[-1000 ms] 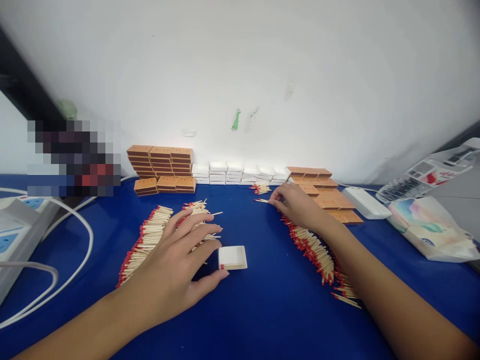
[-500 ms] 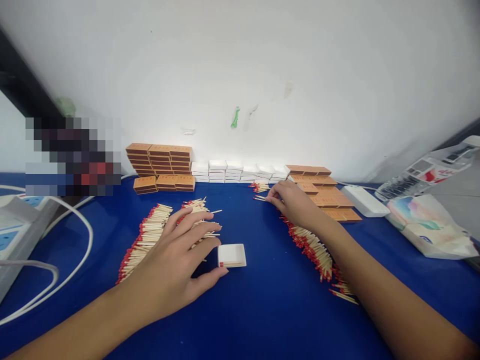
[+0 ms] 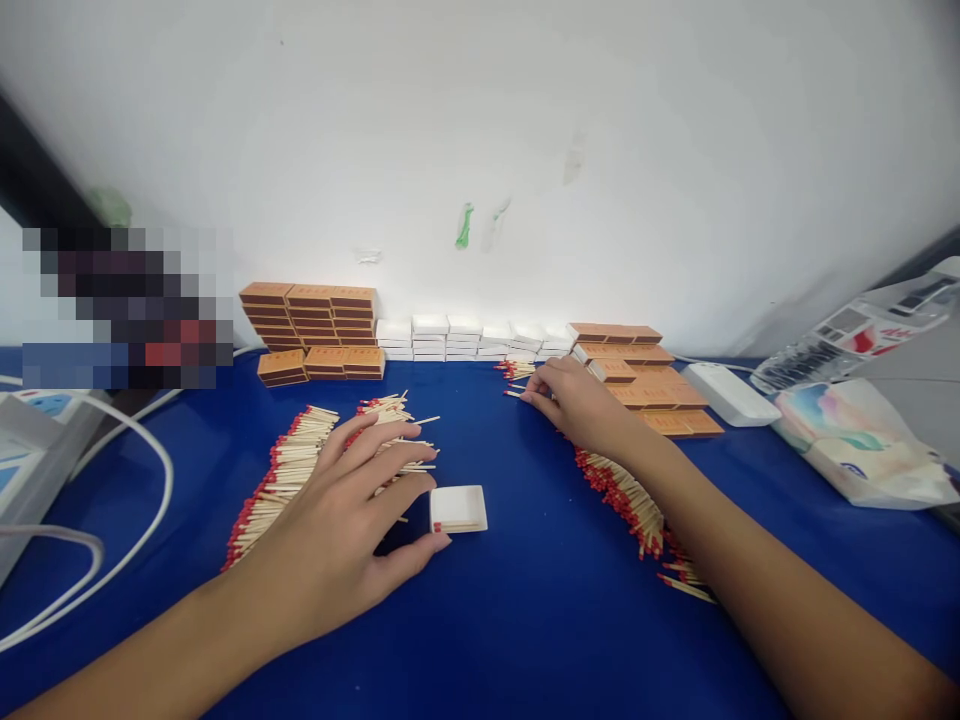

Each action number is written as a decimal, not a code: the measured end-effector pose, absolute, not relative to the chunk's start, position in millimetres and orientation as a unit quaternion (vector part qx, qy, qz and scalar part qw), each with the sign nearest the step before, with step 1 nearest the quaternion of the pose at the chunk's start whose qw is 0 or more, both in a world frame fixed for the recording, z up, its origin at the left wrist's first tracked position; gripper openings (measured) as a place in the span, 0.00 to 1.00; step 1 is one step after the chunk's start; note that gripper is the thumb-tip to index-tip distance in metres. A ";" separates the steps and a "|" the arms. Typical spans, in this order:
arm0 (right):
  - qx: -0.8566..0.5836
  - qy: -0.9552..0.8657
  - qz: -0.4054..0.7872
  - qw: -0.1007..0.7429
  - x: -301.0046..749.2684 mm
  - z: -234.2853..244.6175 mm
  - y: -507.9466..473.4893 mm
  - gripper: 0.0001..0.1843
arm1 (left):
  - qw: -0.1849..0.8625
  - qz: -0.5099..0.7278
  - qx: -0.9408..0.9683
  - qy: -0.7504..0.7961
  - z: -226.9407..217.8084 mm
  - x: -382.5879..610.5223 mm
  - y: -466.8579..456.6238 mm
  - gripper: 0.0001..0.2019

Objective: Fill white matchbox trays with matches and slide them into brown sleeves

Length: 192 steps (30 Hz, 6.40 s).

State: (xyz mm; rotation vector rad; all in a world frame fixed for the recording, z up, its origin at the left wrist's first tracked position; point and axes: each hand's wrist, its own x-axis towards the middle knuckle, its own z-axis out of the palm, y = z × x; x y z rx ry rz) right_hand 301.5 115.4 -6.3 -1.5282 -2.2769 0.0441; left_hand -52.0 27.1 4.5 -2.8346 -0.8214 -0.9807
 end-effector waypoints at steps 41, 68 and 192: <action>-0.547 -0.813 -0.015 0.199 307.3 -2.5 115.3 0.12 | 0.080 -0.325 -0.895 -0.295 10.2 -50.5 27.5 0.09; -0.553 -0.809 -0.020 0.199 312.0 -7.6 120.3 0.10 | 0.070 -0.329 -0.895 -0.294 12.1 -51.0 26.4 0.07; -0.399 -0.878 -0.006 0.264 224.3 24.3 42.2 0.07 | 0.073 -0.306 -0.898 -0.308 9.2 -51.3 28.2 0.08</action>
